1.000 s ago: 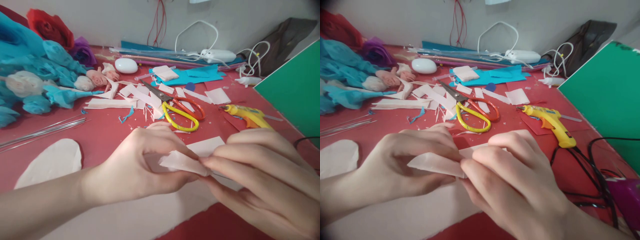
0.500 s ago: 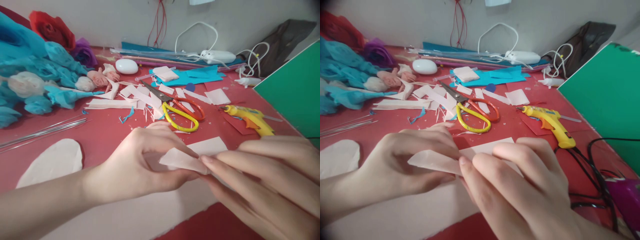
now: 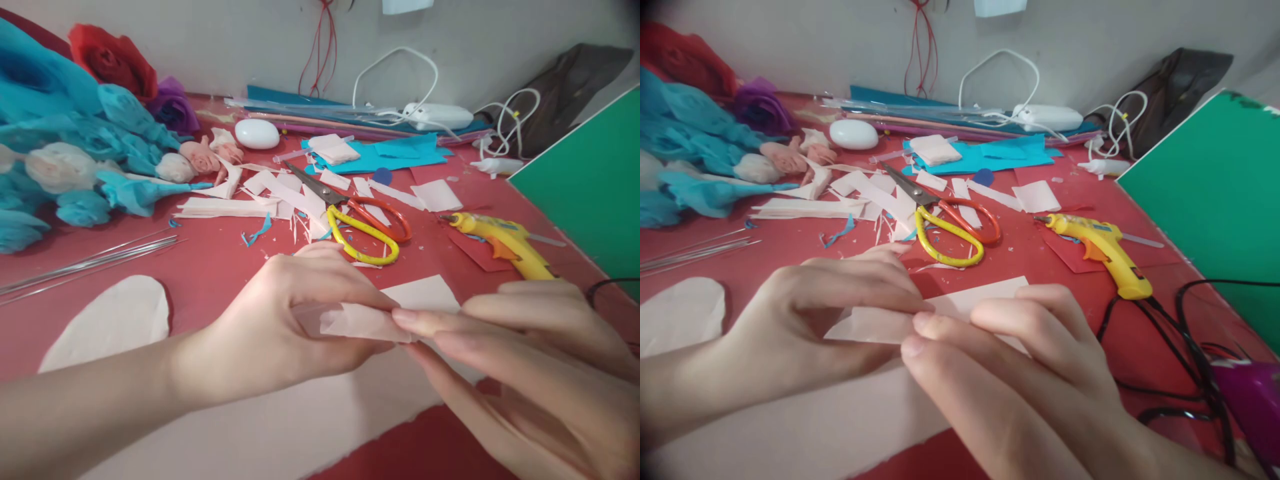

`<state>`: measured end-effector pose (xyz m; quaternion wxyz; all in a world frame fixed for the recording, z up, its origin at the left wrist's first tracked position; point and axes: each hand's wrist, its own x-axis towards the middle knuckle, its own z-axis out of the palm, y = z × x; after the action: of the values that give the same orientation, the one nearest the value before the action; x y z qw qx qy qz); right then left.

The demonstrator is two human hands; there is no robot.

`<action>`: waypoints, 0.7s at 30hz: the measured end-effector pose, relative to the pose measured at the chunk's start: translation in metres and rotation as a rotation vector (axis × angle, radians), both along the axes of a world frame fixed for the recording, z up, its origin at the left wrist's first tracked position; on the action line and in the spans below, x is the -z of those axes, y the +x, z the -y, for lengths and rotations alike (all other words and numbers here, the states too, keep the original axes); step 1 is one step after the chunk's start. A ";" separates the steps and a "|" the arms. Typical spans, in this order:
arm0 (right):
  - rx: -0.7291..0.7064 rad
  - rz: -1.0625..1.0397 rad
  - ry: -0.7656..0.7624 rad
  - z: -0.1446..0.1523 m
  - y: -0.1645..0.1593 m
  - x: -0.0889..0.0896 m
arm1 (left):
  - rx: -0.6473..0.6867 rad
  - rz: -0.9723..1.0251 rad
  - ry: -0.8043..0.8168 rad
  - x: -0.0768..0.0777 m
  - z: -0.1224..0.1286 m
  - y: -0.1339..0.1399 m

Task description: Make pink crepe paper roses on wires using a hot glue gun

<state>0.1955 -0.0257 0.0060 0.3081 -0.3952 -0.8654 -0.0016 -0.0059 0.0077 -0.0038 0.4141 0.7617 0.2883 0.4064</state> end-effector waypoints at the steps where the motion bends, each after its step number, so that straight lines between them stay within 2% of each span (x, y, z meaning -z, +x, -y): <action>1: 0.036 -0.047 0.023 -0.001 -0.003 -0.001 | -0.009 0.009 0.007 0.000 0.001 0.000; 3: 0.105 -0.133 0.056 -0.001 -0.008 -0.002 | -0.020 0.014 0.018 0.000 0.001 0.001; 6: 0.148 -0.148 0.013 0.000 -0.011 0.000 | -0.010 -0.005 0.026 0.000 0.001 0.001; 10: 0.109 -0.054 -0.026 -0.003 -0.006 0.000 | -0.019 0.001 0.015 -0.001 0.000 0.002; 15: 0.095 -0.002 -0.020 -0.005 -0.007 -0.004 | -0.103 0.007 -0.057 -0.002 0.001 0.004; 18: 0.129 0.008 -0.021 -0.005 -0.006 -0.005 | -0.097 0.014 -0.065 -0.002 0.002 0.003; 21: 0.098 0.079 -0.005 -0.008 0.000 -0.004 | -0.093 -0.019 -0.093 -0.001 0.002 0.001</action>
<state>0.1954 -0.0182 0.0102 0.2721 -0.4374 -0.8566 -0.0301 -0.0050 0.0061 -0.0029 0.4269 0.7313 0.3457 0.4042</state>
